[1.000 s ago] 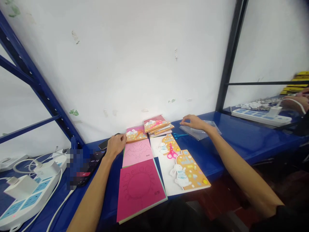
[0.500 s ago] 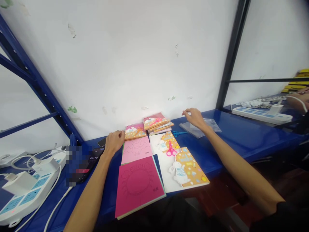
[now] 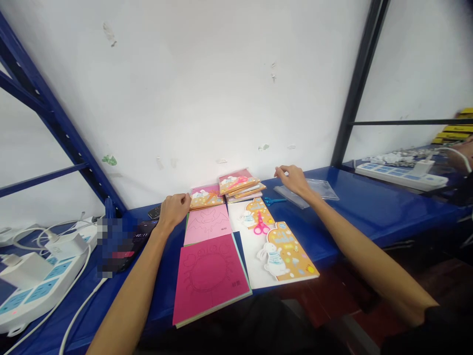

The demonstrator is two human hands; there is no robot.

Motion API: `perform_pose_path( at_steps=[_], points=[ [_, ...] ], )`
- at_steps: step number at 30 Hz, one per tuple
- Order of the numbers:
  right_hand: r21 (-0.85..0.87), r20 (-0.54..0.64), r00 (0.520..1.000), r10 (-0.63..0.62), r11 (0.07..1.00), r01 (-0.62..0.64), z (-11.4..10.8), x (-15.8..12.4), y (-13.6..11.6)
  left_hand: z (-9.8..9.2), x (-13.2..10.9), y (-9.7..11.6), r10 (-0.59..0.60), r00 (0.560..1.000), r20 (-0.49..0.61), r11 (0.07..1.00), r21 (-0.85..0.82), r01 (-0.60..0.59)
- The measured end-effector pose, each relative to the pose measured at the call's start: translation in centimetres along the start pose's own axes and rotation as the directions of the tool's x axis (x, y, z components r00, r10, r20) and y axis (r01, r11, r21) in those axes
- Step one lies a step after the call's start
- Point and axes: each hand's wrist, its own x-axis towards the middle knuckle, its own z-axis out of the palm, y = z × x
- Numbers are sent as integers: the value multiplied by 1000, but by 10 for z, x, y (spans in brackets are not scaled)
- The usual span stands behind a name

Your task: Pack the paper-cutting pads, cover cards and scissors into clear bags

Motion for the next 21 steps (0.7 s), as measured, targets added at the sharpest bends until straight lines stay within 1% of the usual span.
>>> perform_pose_path(
  at_steps=[5,10,14,21],
  points=[
    [35,54,997,-62,998,60,4,-3,-12,0,1,4,9,1000,-5,1000,-13,-9],
    [85,82,991,-102,992,95,8,-7,-16,0,-2,11,30,1000,6,1000,-6,-30],
    [105,91,990,-105,990,95,9,-9,-17,0,-3,15,51,998,26,999,9,-51],
    [106,155,981,-113,990,97,10,-14,-23,-2,-4,18,65,996,56,998,6,-65]
  ],
)
